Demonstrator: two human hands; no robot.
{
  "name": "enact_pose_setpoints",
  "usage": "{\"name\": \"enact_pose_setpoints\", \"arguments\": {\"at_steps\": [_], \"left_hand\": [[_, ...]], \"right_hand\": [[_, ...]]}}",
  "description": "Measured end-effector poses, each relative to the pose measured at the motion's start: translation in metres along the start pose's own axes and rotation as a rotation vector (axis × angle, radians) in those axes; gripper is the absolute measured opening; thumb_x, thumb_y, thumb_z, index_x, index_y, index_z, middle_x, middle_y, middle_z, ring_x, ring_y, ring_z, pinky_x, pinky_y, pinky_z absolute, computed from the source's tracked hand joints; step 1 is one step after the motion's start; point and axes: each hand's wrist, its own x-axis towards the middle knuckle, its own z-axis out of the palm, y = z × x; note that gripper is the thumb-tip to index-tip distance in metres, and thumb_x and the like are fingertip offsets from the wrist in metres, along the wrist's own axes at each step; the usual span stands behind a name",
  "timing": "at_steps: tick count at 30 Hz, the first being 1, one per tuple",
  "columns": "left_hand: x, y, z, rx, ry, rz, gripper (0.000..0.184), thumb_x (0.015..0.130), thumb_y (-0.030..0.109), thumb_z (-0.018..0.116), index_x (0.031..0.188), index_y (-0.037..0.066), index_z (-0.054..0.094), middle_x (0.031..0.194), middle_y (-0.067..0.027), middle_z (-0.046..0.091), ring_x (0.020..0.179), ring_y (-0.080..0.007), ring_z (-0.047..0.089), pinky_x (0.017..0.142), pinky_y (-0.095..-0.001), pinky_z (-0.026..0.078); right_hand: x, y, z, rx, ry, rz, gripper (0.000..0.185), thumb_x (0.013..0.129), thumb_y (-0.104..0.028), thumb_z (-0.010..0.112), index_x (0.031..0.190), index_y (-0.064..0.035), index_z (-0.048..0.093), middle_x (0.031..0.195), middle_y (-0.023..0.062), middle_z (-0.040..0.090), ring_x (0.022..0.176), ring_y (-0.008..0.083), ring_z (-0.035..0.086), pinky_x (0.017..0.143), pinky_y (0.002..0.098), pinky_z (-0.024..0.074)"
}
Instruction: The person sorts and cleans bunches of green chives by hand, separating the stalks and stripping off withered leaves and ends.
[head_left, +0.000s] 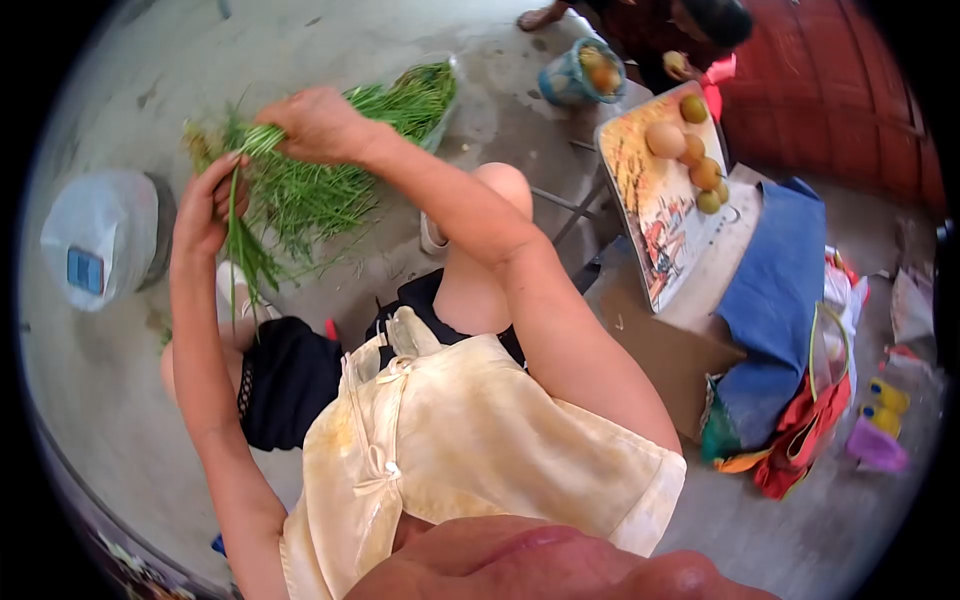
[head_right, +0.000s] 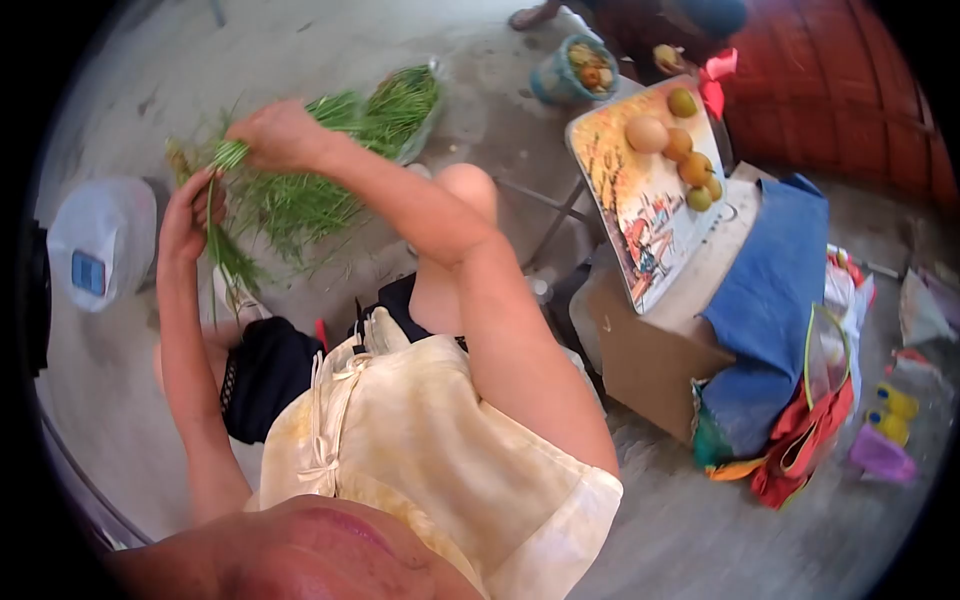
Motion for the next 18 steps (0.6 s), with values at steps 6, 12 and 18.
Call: {"name": "enact_pose_setpoints", "arguments": {"at_steps": [6,12,18], "left_hand": [[0.0,-0.002,0.005,0.098,0.02,0.017,0.015,0.089,0.023,0.06,0.086,0.008,0.059,0.051,0.0096,0.027,0.042,-0.004,0.025,0.041,-0.0222,0.021],[-0.002,-0.002,0.012,0.096,0.0,0.074,0.012,0.088,0.019,0.063,0.088,0.007,0.06,0.052,0.0102,0.03,0.043,-0.0026,0.026,0.041,-0.0216,0.02],[-0.01,0.006,0.023,0.159,0.009,0.132,0.012,0.088,0.019,0.064,0.088,0.008,0.06,0.054,0.0114,0.031,0.043,-0.0011,0.025,0.04,-0.021,0.018]], "right_hand": [[-0.005,-0.003,-0.004,-0.066,0.016,0.103,0.025,0.076,-0.029,0.064,0.098,-0.0165,0.063,0.084,0.0112,0.066,0.08,0.0338,0.063,0.068,0.0418,0.0502],[0.001,0.001,0.015,0.496,0.32,0.361,0.018,0.077,-0.026,0.064,0.084,-0.0092,0.063,0.064,0.0047,0.061,0.061,0.0221,0.061,0.055,0.0344,0.0463],[0.019,0.015,0.021,1.204,0.451,0.69,0.013,0.08,-0.019,0.064,0.078,-0.0058,0.062,0.053,-0.005,0.043,0.044,0.0069,0.036,0.042,0.0237,0.0294]]}}
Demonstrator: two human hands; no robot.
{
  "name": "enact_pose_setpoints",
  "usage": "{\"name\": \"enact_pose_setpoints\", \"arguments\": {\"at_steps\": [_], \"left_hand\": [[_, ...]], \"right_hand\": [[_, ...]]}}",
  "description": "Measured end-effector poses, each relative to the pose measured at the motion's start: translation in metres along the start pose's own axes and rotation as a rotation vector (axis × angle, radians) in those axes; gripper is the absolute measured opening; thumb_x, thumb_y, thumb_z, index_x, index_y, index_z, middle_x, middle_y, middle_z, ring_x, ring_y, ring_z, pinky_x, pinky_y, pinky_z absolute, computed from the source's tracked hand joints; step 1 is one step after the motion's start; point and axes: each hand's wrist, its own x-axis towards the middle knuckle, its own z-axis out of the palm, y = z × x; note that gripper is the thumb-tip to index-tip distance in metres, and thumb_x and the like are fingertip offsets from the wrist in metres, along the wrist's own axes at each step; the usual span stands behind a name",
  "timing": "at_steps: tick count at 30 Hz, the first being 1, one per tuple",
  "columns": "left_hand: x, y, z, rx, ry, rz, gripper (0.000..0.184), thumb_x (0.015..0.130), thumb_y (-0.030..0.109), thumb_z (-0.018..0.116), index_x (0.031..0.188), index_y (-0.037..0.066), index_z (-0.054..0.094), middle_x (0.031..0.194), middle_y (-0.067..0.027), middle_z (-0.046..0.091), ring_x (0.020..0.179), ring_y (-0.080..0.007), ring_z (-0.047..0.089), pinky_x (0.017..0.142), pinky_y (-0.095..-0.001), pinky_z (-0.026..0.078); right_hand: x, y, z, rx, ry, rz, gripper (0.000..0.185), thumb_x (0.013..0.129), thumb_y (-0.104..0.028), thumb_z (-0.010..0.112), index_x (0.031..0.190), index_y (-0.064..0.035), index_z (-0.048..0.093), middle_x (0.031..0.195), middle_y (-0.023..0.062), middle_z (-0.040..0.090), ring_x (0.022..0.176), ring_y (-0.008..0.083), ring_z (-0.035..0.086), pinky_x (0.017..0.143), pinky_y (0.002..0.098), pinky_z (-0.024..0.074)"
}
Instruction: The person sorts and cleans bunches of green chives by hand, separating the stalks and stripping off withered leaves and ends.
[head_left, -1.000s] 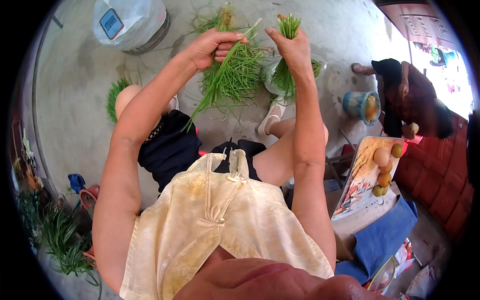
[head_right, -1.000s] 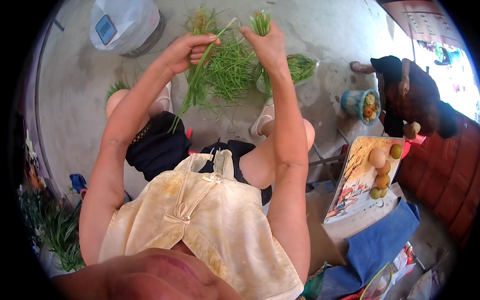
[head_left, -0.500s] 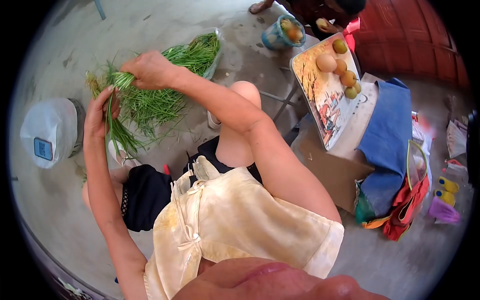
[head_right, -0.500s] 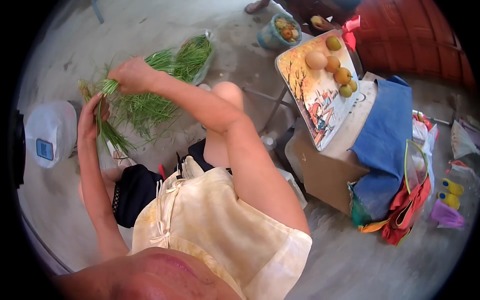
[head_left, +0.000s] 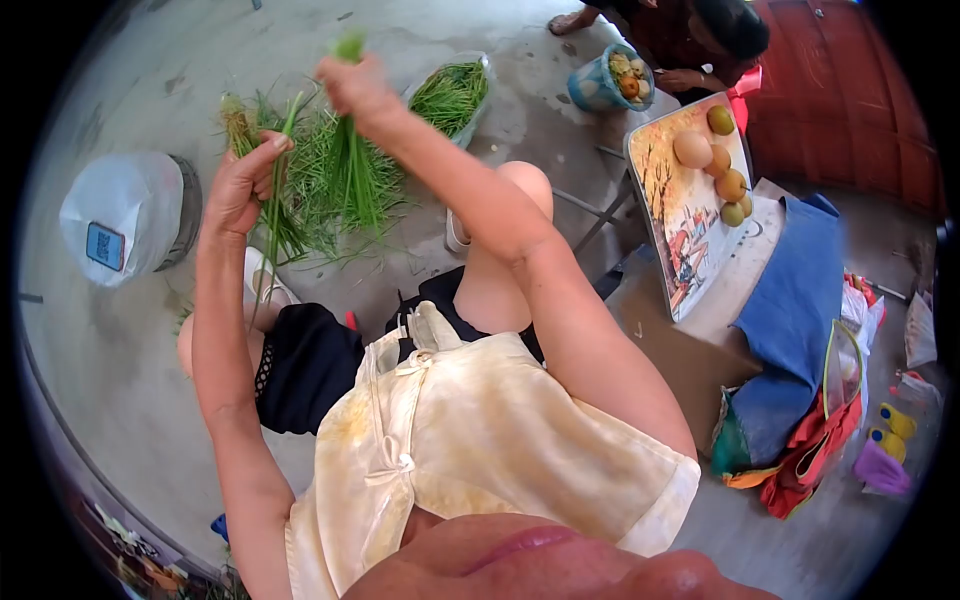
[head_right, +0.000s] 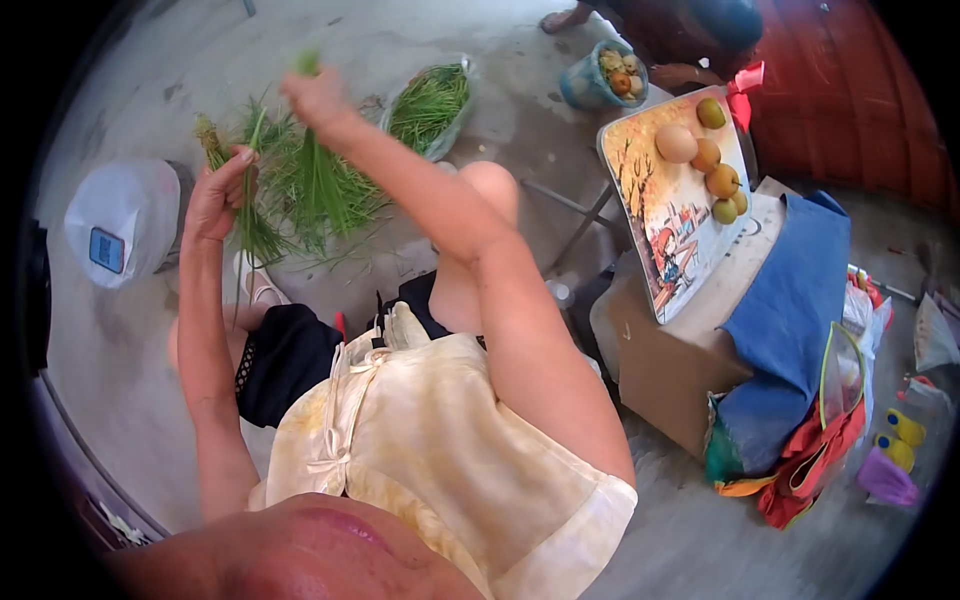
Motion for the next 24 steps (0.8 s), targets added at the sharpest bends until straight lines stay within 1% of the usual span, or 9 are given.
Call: {"name": "enact_pose_setpoints", "arguments": {"at_steps": [3,5,7,9,14,17,20,23,24], "left_hand": [[0.004,-0.007,-0.008,0.048,0.109,0.031,0.015,0.088,0.02,0.064,0.095,0.007,0.06,0.057,0.0109,0.035,0.044,-0.0008,0.027,0.042,-0.0202,0.019],[0.001,0.002,-0.007,-0.013,0.085,0.067,0.015,0.087,0.021,0.065,0.092,0.008,0.062,0.056,0.0116,0.036,0.044,-0.0006,0.027,0.042,-0.0206,0.018],[0.002,0.002,-0.012,0.043,0.092,0.14,0.015,0.087,0.023,0.066,0.09,0.008,0.063,0.056,0.0123,0.035,0.044,-0.0007,0.026,0.042,-0.0211,0.018],[0.0,0.003,-0.012,-0.003,0.09,0.144,0.015,0.086,0.023,0.067,0.09,0.009,0.063,0.056,0.0118,0.035,0.045,-0.0009,0.026,0.042,-0.0217,0.018],[0.006,-0.003,-0.015,-0.065,0.027,0.137,0.016,0.084,0.022,0.069,0.089,0.01,0.06,0.055,0.0105,0.035,0.045,-0.0017,0.026,0.042,-0.0225,0.018],[0.004,-0.001,-0.006,0.006,0.023,0.124,0.018,0.083,0.022,0.07,0.089,0.01,0.058,0.055,0.0105,0.035,0.044,-0.0023,0.026,0.042,-0.0228,0.019],[0.006,-0.007,0.001,-0.036,0.011,0.075,0.021,0.083,0.021,0.07,0.097,0.009,0.059,0.056,0.0095,0.035,0.046,-0.0029,0.027,0.043,-0.0228,0.019],[0.011,-0.008,-0.005,-0.077,-0.083,0.073,0.031,0.088,0.024,0.065,0.112,0.006,0.056,0.063,0.0061,0.04,0.051,-0.004,0.033,0.043,-0.0226,0.023],[0.011,-0.007,-0.006,-0.126,-0.103,0.062,0.033,0.091,0.025,0.061,0.116,0.005,0.053,0.066,0.0045,0.042,0.053,-0.0049,0.035,0.044,-0.0225,0.025]], "right_hand": [[0.012,-0.019,-0.012,0.051,-0.14,0.04,0.014,0.083,-0.019,0.063,0.078,-0.0055,0.063,0.052,-0.006,0.04,0.042,0.0062,0.034,0.041,0.0244,0.0257],[-0.001,-0.019,-0.005,-0.303,-0.237,0.096,0.017,0.084,-0.022,0.064,0.083,-0.0055,0.066,0.052,-0.0062,0.041,0.043,0.0056,0.035,0.041,0.0239,0.0251],[-0.008,-0.015,-0.001,-0.646,-0.265,-0.014,0.021,0.083,-0.026,0.064,0.083,-0.005,0.067,0.059,-0.0016,0.053,0.054,0.0092,0.046,0.048,0.027,0.0369],[-0.01,-0.013,-0.001,-0.579,-0.248,0.019,0.021,0.083,-0.025,0.067,0.093,-0.0063,0.069,0.062,-0.0024,0.054,0.056,0.0085,0.048,0.05,0.0252,0.0384],[-0.019,-0.022,0.005,-0.076,-0.398,0.139,0.022,0.082,-0.02,0.07,0.098,-0.0041,0.068,0.06,-0.0055,0.049,0.048,0.0053,0.039,0.045,0.0235,0.0307],[-0.023,-0.025,0.014,0.009,-0.421,0.18,0.021,0.083,-0.018,0.069,0.096,-0.0022,0.066,0.058,-0.0061,0.047,0.045,0.0052,0.035,0.043,0.024,0.0268],[-0.012,-0.021,0.007,-0.044,-0.36,0.084,0.018,0.085,-0.017,0.066,0.095,-0.0023,0.065,0.059,-0.0049,0.048,0.048,0.006,0.039,0.044,0.0246,0.03],[0.005,-0.036,-0.007,0.234,-0.202,0.074,0.012,0.087,-0.017,0.063,0.087,-0.0047,0.062,0.061,-0.0033,0.049,0.05,0.0074,0.042,0.046,0.0254,0.0331],[0.007,-0.043,-0.01,0.288,-0.257,0.075,0.012,0.087,-0.017,0.062,0.085,-0.0054,0.06,0.061,-0.0028,0.049,0.051,0.0079,0.043,0.047,0.0256,0.034]]}}
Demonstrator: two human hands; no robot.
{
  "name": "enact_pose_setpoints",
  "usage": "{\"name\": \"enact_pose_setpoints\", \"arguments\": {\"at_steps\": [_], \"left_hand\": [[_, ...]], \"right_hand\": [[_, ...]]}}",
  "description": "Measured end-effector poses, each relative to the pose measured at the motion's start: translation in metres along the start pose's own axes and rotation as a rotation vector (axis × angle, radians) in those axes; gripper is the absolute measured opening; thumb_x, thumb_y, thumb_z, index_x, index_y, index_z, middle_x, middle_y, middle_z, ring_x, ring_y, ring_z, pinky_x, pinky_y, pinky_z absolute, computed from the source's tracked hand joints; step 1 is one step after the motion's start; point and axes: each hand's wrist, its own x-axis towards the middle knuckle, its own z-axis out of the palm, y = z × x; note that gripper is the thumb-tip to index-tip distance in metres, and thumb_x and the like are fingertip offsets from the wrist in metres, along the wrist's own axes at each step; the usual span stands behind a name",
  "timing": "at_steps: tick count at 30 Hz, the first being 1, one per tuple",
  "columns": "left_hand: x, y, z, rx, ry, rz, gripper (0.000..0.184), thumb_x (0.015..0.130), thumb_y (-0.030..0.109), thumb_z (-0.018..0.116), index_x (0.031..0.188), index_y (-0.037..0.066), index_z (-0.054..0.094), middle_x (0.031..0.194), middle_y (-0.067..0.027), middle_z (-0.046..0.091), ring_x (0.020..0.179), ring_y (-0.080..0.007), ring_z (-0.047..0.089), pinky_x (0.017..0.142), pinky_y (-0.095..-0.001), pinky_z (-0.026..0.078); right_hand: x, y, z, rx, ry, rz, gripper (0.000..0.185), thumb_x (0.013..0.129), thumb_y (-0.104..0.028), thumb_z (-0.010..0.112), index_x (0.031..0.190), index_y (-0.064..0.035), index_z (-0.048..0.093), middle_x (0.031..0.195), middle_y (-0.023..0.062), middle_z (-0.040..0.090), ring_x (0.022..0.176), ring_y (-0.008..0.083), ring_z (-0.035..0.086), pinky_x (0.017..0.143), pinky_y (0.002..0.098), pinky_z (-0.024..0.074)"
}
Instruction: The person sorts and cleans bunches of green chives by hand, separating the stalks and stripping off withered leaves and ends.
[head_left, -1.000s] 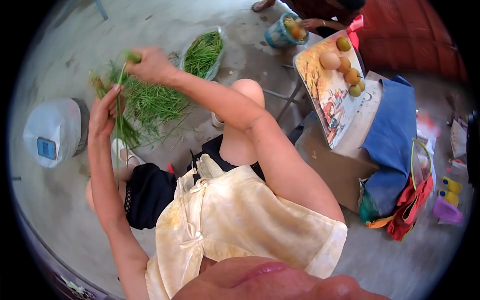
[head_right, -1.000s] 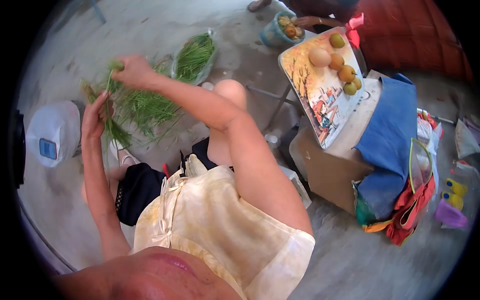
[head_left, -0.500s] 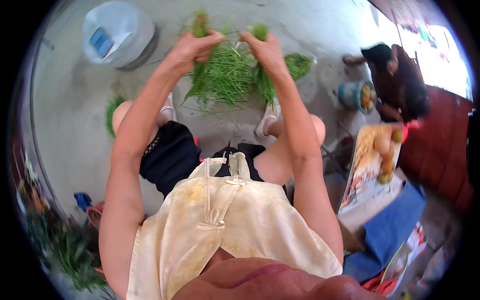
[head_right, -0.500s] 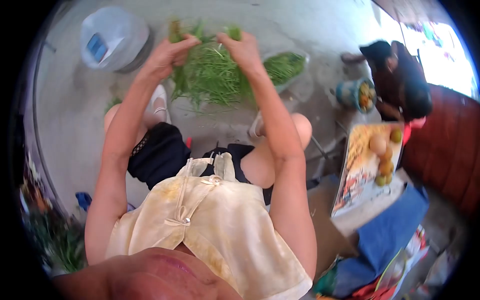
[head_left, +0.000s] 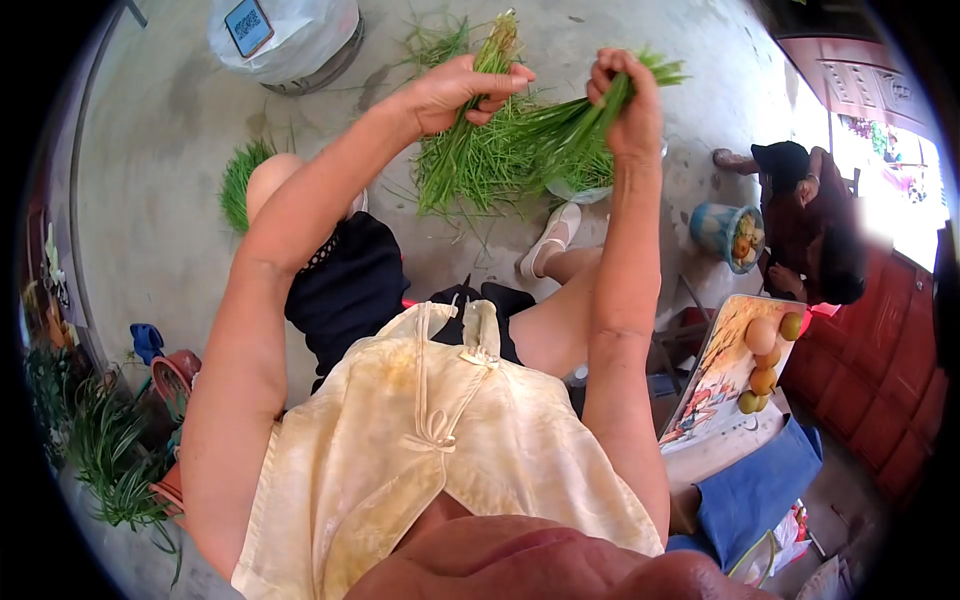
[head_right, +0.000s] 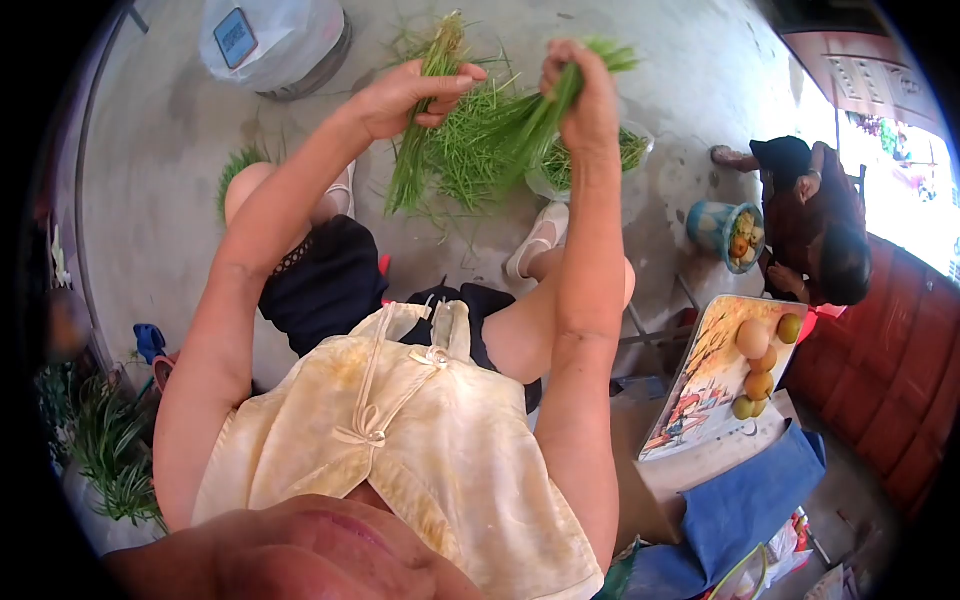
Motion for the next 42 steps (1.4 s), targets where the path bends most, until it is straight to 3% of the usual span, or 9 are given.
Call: {"name": "enact_pose_setpoints", "arguments": {"at_steps": [5,9,14,18,21,24,28,31,42], "left_hand": [[-0.003,0.002,0.004,-0.177,-0.034,-0.005,0.041,0.1,0.032,0.043,0.128,0.003,0.046,0.081,-0.0024,0.052,0.063,-0.0091,0.044,0.049,-0.0228,0.039],[-0.003,0.002,0.007,-0.13,-0.075,0.039,0.04,0.1,0.031,0.042,0.128,0.003,0.046,0.094,-0.0079,0.06,0.068,-0.0106,0.05,0.053,-0.0232,0.044],[0.002,-0.005,0.005,-0.067,-0.055,0.055,0.037,0.099,0.029,0.043,0.124,0.002,0.05,0.105,-0.013,0.062,0.079,-0.0159,0.059,0.065,-0.0291,0.053],[0.009,-0.01,-0.015,-0.271,0.276,0.059,0.033,0.098,0.028,0.044,0.113,-0.001,0.053,0.099,-0.0113,0.063,0.085,-0.0242,0.063,0.083,-0.0424,0.056],[0.012,-0.014,-0.043,-0.301,0.547,0.157,0.029,0.098,0.025,0.045,0.105,-0.001,0.054,0.085,-0.0074,0.06,0.075,-0.0199,0.06,0.071,-0.0364,0.055],[0.0,-0.004,-0.056,-0.181,0.567,0.235,0.022,0.097,0.023,0.05,0.099,0.002,0.055,0.066,0.0004,0.049,0.059,-0.0121,0.049,0.054,-0.028,0.045],[0.0,-0.014,-0.025,-0.243,0.337,0.015,0.017,0.087,0.023,0.066,0.094,0.01,0.058,0.054,0.0093,0.034,0.047,-0.0039,0.032,0.045,-0.0214,0.029],[0.001,-0.014,-0.005,-0.255,0.049,-0.043,0.025,0.08,0.02,0.074,0.093,0.007,0.057,0.052,0.0096,0.032,0.044,-0.0041,0.029,0.043,-0.0218,0.024],[0.005,-0.017,-0.003,-0.069,0.244,0.036,0.011,0.085,0.02,0.068,0.09,0.012,0.062,0.053,0.0102,0.034,0.044,-0.0025,0.026,0.042,-0.0215,0.02]], "right_hand": [[-0.003,0.005,0.001,-0.03,-0.106,0.13,0.017,0.089,-0.017,0.059,0.076,-0.0086,0.053,0.059,-0.0019,0.047,0.05,0.0097,0.042,0.046,0.0254,0.034],[-0.018,0.022,0.025,-0.411,-0.089,0.045,0.014,0.086,-0.019,0.066,0.085,-0.0062,0.062,0.057,-0.0064,0.046,0.047,0.0046,0.036,0.043,0.022,0.0264],[-0.016,0.032,0.027,-0.434,0.018,0.057,0.012,0.083,-0.017,0.07,0.084,-0.0073,0.064,0.055,-0.0072,0.045,0.045,0.0036,0.036,0.042,0.0221,0.0256],[-0.008,0.02,0.012,-0.284,0.057,0.058,0.013,0.083,-0.015,0.07,0.085,-0.0054,0.062,0.054,-0.007,0.04,0.044,0.0048,0.033,0.042,0.0224,0.0238],[-0.007,0.005,0.001,-0.252,0.108,0.022,0.014,0.084,-0.013,0.069,0.086,-0.0027,0.06,0.053,-0.0065,0.035,0.043,0.0054,0.03,0.042,0.0225,0.0226],[-0.009,-0.007,-0.006,-0.271,0.152,0.01,0.015,0.084,-0.013,0.069,0.086,-0.0019,0.06,0.053,-0.0064,0.035,0.043,0.0053,0.03,0.042,0.0226,0.0224],[-0.01,0.009,0.0,-0.259,0.083,0.097,0.014,0.083,-0.014,0.07,0.085,-0.004,0.06,0.054,-0.006,0.038,0.044,0.0056,0.032,0.042,0.0227,0.0244],[-0.013,0.027,0.012,-0.269,0.034,0.129,0.014,0.081,-0.015,0.072,0.084,-0.0064,0.062,0.056,-0.0048,0.046,0.045,0.0062,0.037,0.043,0.0232,0.0278],[-0.013,0.039,0.022,-0.622,-0.04,0.065,0.015,0.083,-0.019,0.069,0.081,-0.0052,0.064,0.06,-0.0049,0.051,0.051,0.0043,0.042,0.046,0.0225,0.0327]]}}
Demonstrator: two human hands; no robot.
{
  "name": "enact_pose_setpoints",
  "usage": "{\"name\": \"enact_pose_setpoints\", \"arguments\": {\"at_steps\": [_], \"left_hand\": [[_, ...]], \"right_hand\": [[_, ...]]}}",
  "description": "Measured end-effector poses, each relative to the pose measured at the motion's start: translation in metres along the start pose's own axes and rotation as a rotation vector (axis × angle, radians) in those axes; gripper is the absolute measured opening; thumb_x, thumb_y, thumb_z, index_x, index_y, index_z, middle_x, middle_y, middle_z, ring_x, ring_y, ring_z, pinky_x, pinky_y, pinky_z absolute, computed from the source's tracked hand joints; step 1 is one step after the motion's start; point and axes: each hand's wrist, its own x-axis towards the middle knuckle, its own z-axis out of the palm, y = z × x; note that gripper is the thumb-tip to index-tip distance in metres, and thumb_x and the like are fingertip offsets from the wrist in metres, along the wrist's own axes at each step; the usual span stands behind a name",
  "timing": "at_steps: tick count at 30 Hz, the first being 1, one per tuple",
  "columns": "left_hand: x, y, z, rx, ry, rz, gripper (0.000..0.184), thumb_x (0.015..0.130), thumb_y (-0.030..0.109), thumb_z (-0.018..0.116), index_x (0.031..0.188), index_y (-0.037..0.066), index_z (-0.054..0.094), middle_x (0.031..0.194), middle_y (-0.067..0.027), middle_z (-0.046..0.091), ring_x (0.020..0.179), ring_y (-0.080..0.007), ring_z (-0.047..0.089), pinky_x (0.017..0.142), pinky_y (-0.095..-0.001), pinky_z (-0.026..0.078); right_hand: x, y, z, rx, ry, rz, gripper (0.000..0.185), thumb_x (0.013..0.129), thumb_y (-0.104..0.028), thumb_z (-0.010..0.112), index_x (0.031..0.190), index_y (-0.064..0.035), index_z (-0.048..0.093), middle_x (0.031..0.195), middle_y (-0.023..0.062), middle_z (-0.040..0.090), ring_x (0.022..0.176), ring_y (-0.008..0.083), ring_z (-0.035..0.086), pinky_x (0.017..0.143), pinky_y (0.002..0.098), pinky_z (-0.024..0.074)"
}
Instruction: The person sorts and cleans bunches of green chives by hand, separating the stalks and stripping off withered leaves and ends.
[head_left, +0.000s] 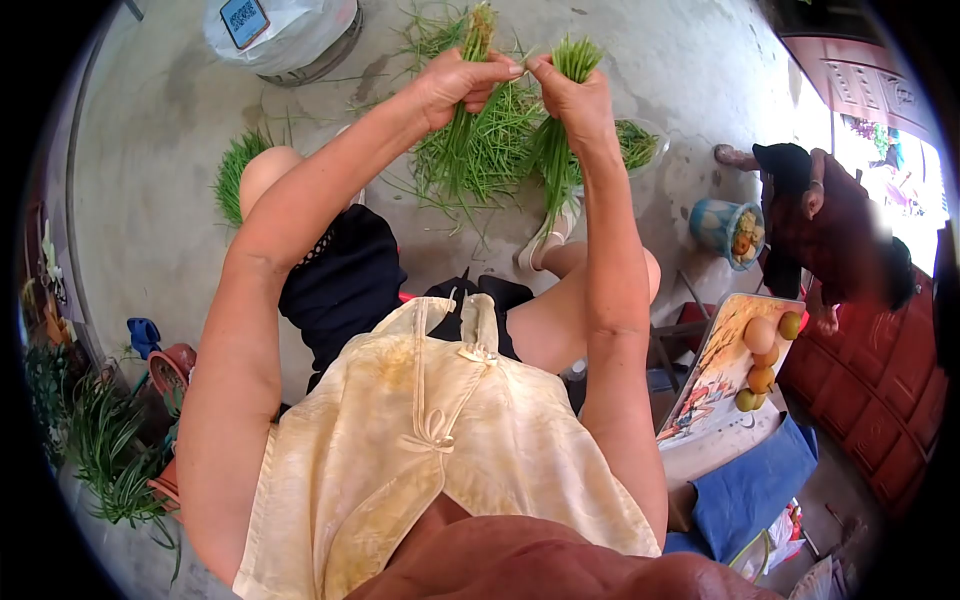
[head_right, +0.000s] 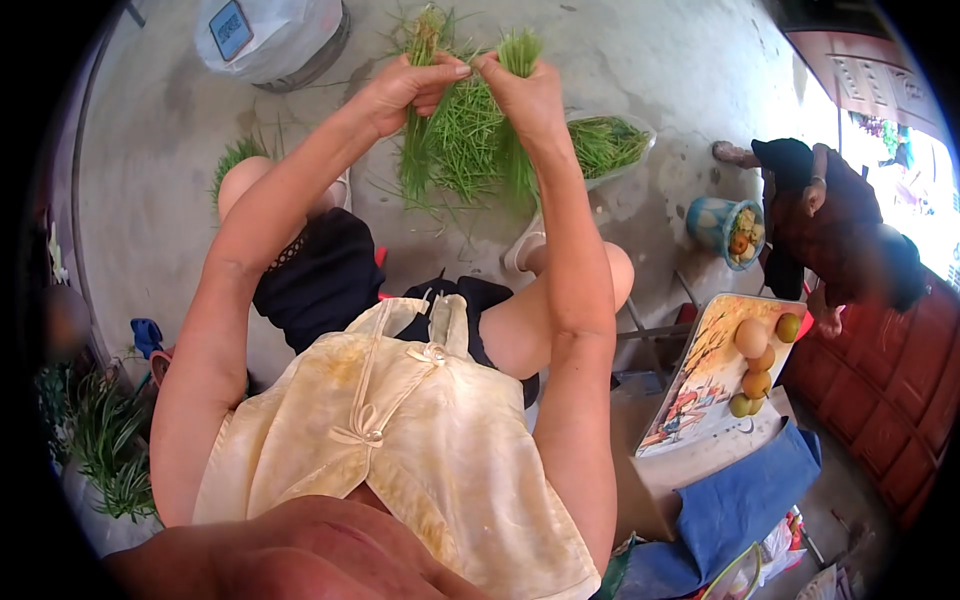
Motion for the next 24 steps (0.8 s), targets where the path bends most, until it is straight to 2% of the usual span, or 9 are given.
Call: {"name": "enact_pose_setpoints", "arguments": {"at_steps": [4,10,13,16,19,20,23,24], "left_hand": [[-0.001,-0.002,-0.003,0.004,-0.021,0.022,0.011,0.085,0.019,0.068,0.086,0.012,0.06,0.053,0.0101,0.034,0.044,-0.0024,0.027,0.042,-0.0217,0.02],[-0.005,0.002,-0.001,0.062,-0.017,0.039,0.014,0.084,0.019,0.068,0.083,0.012,0.056,0.053,0.0097,0.035,0.044,-0.0025,0.027,0.042,-0.0221,0.02],[-0.006,0.001,0.001,0.092,-0.019,0.053,0.013,0.084,0.019,0.068,0.084,0.012,0.057,0.053,0.0096,0.035,0.044,-0.0028,0.027,0.042,-0.0222,0.02],[-0.003,0.001,-0.002,0.094,-0.033,0.053,0.011,0.085,0.02,0.066,0.086,0.01,0.06,0.053,0.0095,0.034,0.044,-0.0029,0.027,0.042,-0.0223,0.02],[-0.006,0.004,-0.005,0.075,-0.022,0.031,0.011,0.086,0.019,0.064,0.089,0.008,0.063,0.053,0.0093,0.033,0.044,-0.0029,0.027,0.043,-0.022,0.02],[-0.007,0.004,-0.004,0.053,-0.03,0.023,0.012,0.086,0.019,0.064,0.09,0.008,0.063,0.053,0.0092,0.033,0.044,-0.0029,0.027,0.043,-0.0219,0.019],[-0.01,0.005,0.0,-0.003,-0.06,-0.016,0.012,0.086,0.019,0.064,0.09,0.007,0.063,0.053,0.0092,0.032,0.044,-0.0029,0.026,0.043,-0.0217,0.019],[-0.011,0.006,0.001,-0.017,-0.073,-0.032,0.012,0.086,0.019,0.064,0.09,0.007,0.063,0.053,0.0092,0.032,0.044,-0.0029,0.026,0.043,-0.0216,0.019]], "right_hand": [[0.007,0.002,-0.016,-0.039,0.142,-0.071,0.016,0.084,-0.02,0.069,0.083,-0.0049,0.065,0.062,-0.0059,0.052,0.054,0.0039,0.045,0.048,0.0222,0.0346],[-0.003,0.001,-0.002,-0.148,-0.036,-0.061,0.017,0.085,-0.02,0.068,0.083,-0.0037,0.064,0.064,-0.0055,0.053,0.057,0.0043,0.046,0.051,0.0219,0.0373],[-0.003,0.003,-0.002,-0.145,-0.05,-0.068,0.016,0.084,-0.019,0.068,0.084,-0.0031,0.065,0.065,-0.0053,0.054,0.058,0.0042,0.045,0.052,0.0226,0.0382],[-0.007,-0.004,-0.006,-0.204,0.09,-0.1,0.015,0.084,-0.018,0.068,0.085,-0.003,0.066,0.066,-0.0048,0.055,0.059,0.0038,0.045,0.053,0.0233,0.0386],[0.007,0.001,-0.028,-0.136,0.247,-0.173,0.017,0.084,-0.019,0.069,0.084,-0.0026,0.067,0.066,-0.0037,0.056,0.059,0.0044,0.046,0.053,0.0237,0.0384],[0.011,0.004,-0.031,-0.23,0.266,-0.226,0.017,0.083,-0.019,0.069,0.084,-0.0025,0.067,0.065,-0.0041,0.055,0.057,0.0053,0.045,0.051,0.024,0.0378],[-0.003,-0.011,-0.015,-0.237,0.104,-0.006,0.016,0.082,-0.019,0.071,0.084,-0.0033,0.067,0.063,-0.0054,0.054,0.056,0.0049,0.045,0.05,0.0228,0.0365],[-0.003,-0.005,-0.011,-0.042,0.041,-0.008,0.015,0.081,-0.018,0.072,0.084,-0.0045,0.067,0.062,-0.006,0.053,0.053,0.0034,0.043,0.048,0.0213,0.0339]]}}
